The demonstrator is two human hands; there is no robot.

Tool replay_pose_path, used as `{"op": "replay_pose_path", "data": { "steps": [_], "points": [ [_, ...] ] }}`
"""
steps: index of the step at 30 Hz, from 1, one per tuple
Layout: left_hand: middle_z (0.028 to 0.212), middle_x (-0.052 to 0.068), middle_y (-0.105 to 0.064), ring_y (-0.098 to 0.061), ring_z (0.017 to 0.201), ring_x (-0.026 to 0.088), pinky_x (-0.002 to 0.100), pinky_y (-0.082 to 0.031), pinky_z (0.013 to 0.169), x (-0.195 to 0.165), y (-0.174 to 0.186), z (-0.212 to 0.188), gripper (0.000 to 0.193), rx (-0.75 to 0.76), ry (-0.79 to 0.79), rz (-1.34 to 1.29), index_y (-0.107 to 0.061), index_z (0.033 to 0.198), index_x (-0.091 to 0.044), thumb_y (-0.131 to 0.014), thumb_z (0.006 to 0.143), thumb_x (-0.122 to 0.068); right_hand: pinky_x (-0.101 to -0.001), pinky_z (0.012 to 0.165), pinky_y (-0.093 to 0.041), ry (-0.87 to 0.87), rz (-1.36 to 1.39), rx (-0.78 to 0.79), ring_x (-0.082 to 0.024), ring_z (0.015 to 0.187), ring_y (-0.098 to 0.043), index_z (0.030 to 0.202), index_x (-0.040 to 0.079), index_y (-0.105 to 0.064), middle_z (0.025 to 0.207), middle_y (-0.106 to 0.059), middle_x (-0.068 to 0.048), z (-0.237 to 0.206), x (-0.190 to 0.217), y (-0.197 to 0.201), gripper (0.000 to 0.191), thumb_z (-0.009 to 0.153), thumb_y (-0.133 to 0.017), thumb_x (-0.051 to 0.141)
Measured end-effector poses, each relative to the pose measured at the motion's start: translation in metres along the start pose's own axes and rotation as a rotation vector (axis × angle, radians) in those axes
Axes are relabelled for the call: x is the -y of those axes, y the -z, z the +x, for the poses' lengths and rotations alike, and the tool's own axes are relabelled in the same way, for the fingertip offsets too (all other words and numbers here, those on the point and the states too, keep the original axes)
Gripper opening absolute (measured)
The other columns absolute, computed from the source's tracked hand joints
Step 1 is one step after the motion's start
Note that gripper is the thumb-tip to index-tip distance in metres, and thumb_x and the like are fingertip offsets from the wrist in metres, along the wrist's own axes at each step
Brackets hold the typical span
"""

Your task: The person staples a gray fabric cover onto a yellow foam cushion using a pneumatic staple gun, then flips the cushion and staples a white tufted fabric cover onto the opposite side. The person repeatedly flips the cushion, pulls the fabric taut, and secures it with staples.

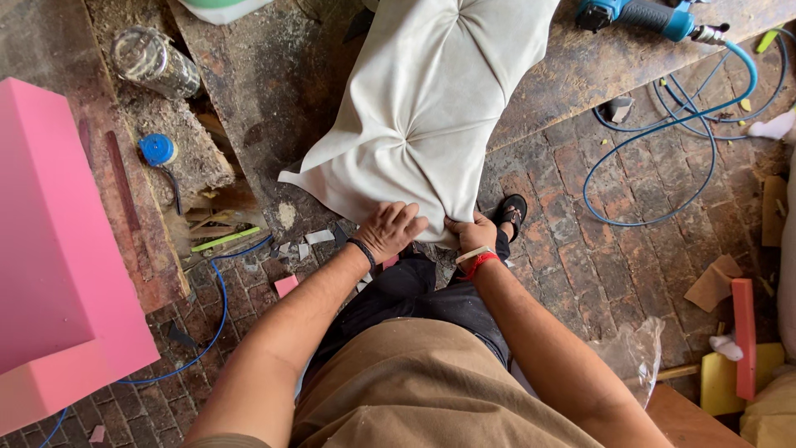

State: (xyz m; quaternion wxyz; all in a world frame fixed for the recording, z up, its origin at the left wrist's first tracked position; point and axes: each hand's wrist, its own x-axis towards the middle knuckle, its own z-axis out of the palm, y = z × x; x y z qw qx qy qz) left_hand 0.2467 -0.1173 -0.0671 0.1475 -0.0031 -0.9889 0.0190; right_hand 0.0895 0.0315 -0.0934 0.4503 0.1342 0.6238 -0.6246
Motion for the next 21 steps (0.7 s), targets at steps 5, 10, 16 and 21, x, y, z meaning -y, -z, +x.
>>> {"op": "replay_pose_path", "data": {
  "steps": [5, 10, 16, 21],
  "points": [
    [0.108, 0.008, -0.062, -0.059, 0.102, 0.023, 0.039, -0.049, 0.093, -0.003, 0.018, 0.013, 0.006, 0.236, 0.192, -0.334, -0.061, 0.108, -0.011, -0.058, 0.104, -0.014, -0.0312, 0.066, -0.06, 0.003, -0.054, -0.057, -0.018, 0.072, -0.072, 0.107, -0.002, -0.076, 0.094, -0.078, -0.011, -0.005, 0.003, -0.004, 0.028, 0.08, -0.077, -0.007],
    [0.093, 0.006, -0.065, -0.062, 0.089, 0.022, 0.038, -0.051, 0.082, -0.007, 0.029, 0.034, 0.009, 0.389, 0.235, -0.254, -0.062, 0.095, -0.012, -0.064, 0.087, -0.015, -0.0328, 0.063, -0.056, 0.008, -0.132, -0.078, -0.018, 0.069, -0.069, 0.103, -0.005, -0.077, 0.092, -0.078, -0.013, -0.008, 0.004, -0.009, 0.025, 0.079, -0.08, -0.006],
    [0.089, 0.0, -0.063, -0.063, 0.087, 0.019, 0.036, -0.05, 0.074, -0.007, 0.034, 0.031, 0.003, 0.281, 0.103, -0.044, -0.062, 0.091, -0.018, -0.064, 0.09, -0.017, -0.0324, 0.063, -0.056, 0.043, 0.008, -0.048, -0.017, 0.069, -0.068, 0.101, -0.005, -0.077, 0.09, -0.077, -0.012, -0.012, 0.0, -0.013, 0.023, 0.078, -0.079, -0.006],
    [0.093, 0.001, -0.065, -0.063, 0.094, 0.022, 0.04, -0.05, 0.078, -0.008, 0.043, 0.042, 0.002, 0.363, 0.144, -0.102, -0.065, 0.092, -0.018, -0.064, 0.092, -0.016, -0.0321, 0.062, -0.056, 0.017, 0.038, -0.064, -0.017, 0.069, -0.068, 0.097, -0.007, -0.076, 0.088, -0.077, -0.012, -0.012, 0.0, -0.014, 0.018, 0.079, -0.081, -0.005]
  ]
}}
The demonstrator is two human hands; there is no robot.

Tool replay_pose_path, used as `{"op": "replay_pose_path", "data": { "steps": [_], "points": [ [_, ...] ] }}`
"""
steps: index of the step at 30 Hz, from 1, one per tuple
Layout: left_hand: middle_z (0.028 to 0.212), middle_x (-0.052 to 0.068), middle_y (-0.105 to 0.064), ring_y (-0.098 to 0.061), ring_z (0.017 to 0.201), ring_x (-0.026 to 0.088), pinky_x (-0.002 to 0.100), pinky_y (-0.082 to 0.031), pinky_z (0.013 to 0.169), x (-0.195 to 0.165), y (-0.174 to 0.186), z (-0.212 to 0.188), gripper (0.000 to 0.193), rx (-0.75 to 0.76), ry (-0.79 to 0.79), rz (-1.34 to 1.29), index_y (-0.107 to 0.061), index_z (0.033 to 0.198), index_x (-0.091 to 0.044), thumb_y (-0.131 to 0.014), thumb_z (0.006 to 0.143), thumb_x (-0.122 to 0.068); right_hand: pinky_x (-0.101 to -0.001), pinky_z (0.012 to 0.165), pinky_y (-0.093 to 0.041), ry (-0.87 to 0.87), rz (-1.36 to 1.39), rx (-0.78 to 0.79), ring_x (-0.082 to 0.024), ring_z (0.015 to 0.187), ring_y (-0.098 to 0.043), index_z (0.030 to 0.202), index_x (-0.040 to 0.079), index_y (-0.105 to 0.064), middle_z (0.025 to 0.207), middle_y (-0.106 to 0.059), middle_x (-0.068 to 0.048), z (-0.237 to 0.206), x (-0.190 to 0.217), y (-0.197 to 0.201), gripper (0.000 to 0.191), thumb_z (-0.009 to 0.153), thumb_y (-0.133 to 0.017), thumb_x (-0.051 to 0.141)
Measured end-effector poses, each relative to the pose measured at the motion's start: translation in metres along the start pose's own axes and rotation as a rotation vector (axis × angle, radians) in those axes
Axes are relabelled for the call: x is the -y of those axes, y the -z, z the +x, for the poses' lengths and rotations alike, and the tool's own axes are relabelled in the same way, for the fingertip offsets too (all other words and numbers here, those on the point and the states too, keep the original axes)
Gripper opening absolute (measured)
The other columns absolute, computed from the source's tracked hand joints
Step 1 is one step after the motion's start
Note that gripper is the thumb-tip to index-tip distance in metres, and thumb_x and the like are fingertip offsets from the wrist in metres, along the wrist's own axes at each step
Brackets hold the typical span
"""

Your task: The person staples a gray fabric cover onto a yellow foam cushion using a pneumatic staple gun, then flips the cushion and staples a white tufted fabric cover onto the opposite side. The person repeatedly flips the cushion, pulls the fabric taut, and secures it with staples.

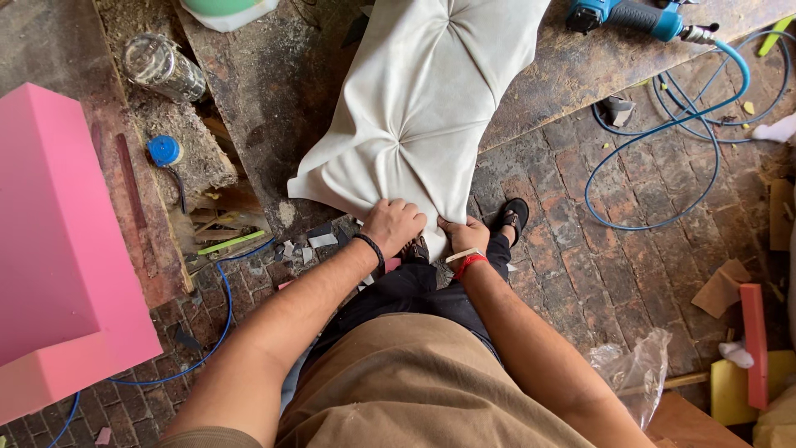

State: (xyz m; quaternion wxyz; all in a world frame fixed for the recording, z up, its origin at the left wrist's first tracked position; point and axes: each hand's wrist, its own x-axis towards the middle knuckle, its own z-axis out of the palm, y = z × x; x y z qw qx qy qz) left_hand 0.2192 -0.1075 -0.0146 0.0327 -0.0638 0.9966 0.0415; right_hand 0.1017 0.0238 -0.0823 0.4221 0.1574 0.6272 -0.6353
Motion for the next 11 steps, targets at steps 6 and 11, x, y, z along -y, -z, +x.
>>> {"op": "replay_pose_path", "data": {
  "steps": [6, 11],
  "points": [
    [0.111, 0.008, -0.067, -0.062, 0.113, 0.025, 0.043, -0.047, 0.103, -0.006, 0.046, 0.017, 0.027, 0.206, 0.05, -0.506, -0.069, 0.108, -0.015, -0.068, 0.089, -0.035, -0.0321, 0.061, -0.056, 0.051, -0.089, 0.007, -0.017, 0.067, -0.068, 0.098, -0.006, -0.078, 0.088, -0.076, -0.012, -0.003, 0.004, 0.004, 0.015, 0.083, -0.077, -0.004],
    [0.157, 0.01, -0.045, -0.038, 0.145, 0.03, 0.047, -0.026, 0.12, -0.002, 0.037, 0.045, 0.033, -0.12, -0.024, -0.179, -0.073, 0.122, -0.027, -0.066, 0.091, -0.029, -0.0342, 0.062, -0.059, 0.009, -0.019, 0.064, -0.019, 0.067, -0.071, 0.098, -0.004, -0.078, 0.089, -0.078, -0.013, 0.0, 0.003, 0.004, 0.019, 0.079, -0.077, -0.005]
  ]
}}
